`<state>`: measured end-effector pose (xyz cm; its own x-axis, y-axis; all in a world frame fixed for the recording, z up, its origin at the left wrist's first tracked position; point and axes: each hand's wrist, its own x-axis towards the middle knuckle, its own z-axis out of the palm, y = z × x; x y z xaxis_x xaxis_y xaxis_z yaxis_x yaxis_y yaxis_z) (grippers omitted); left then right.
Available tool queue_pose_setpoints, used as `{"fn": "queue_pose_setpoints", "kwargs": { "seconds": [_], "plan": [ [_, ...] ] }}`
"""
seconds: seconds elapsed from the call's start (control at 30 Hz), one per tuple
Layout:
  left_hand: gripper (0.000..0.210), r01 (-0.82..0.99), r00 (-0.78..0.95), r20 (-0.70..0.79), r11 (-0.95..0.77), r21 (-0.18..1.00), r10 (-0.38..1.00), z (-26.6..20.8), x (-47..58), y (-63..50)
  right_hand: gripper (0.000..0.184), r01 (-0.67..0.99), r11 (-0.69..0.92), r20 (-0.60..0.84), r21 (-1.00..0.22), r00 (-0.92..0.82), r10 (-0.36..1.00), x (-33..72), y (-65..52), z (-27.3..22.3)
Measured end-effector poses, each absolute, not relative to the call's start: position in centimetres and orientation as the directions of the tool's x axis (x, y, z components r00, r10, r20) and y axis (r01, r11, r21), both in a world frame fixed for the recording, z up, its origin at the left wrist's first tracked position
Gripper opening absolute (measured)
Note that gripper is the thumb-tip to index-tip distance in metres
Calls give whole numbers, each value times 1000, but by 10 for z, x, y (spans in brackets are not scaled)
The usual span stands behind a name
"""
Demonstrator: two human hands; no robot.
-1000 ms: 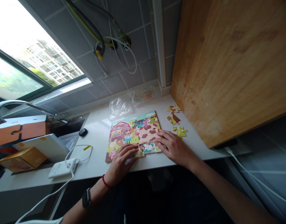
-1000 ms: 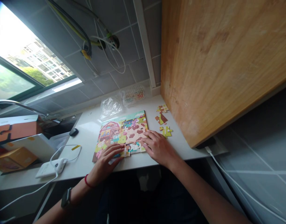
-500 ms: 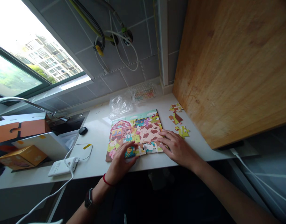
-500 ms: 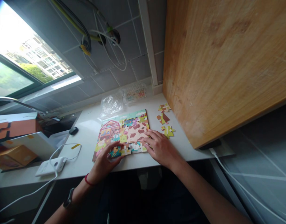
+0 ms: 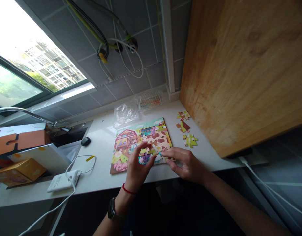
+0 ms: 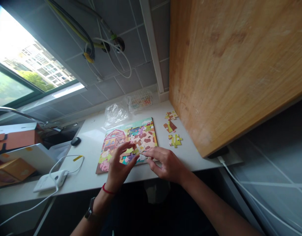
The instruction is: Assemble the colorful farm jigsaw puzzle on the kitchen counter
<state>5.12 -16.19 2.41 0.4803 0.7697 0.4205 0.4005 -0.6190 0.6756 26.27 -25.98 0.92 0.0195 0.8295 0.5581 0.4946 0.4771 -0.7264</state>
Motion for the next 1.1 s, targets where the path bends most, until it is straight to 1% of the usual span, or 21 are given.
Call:
{"fn": "queue_pose_setpoints", "kwargs": {
  "seconds": [0.1,0.2,0.33,0.43,0.57,0.67,0.73,0.8,0.9,1.1],
  "plan": [
    [47,405,469,434,-625,668,769,24,62,-166,36,454,469,539,-757,28,842,262,-260,8],
    [44,372,452,452,-623,688,769,23,69,-171,37,464,470,551,-751,47,833,262,-258,9],
    [44,318,448,439,-597,736,779,21,72,-176,32,477,458,561,-750,92,823,263,-257,10],
    [43,303,454,415,-575,760,788,20,69,-177,26,472,420,544,-775,160,824,264,-256,10],
    [33,314,457,392,-557,769,799,23,59,-172,22,418,321,465,-850,307,830,268,-256,6],
    [23,351,420,351,-506,788,837,25,46,-163,18,333,244,373,-911,411,832,271,-254,2],
    [22,376,398,319,-470,798,860,24,35,-157,17,275,215,323,-937,449,833,272,-253,0],
    [22,391,391,298,-450,803,871,22,25,-152,17,241,200,294,-950,462,837,272,-252,0],
    [22,395,391,280,-434,810,877,19,15,-149,17,233,193,280,-953,445,851,272,-252,2],
    [22,321,424,228,-380,868,877,24,17,-156,19,247,203,282,-947,345,895,272,-256,7]
  ]
}}
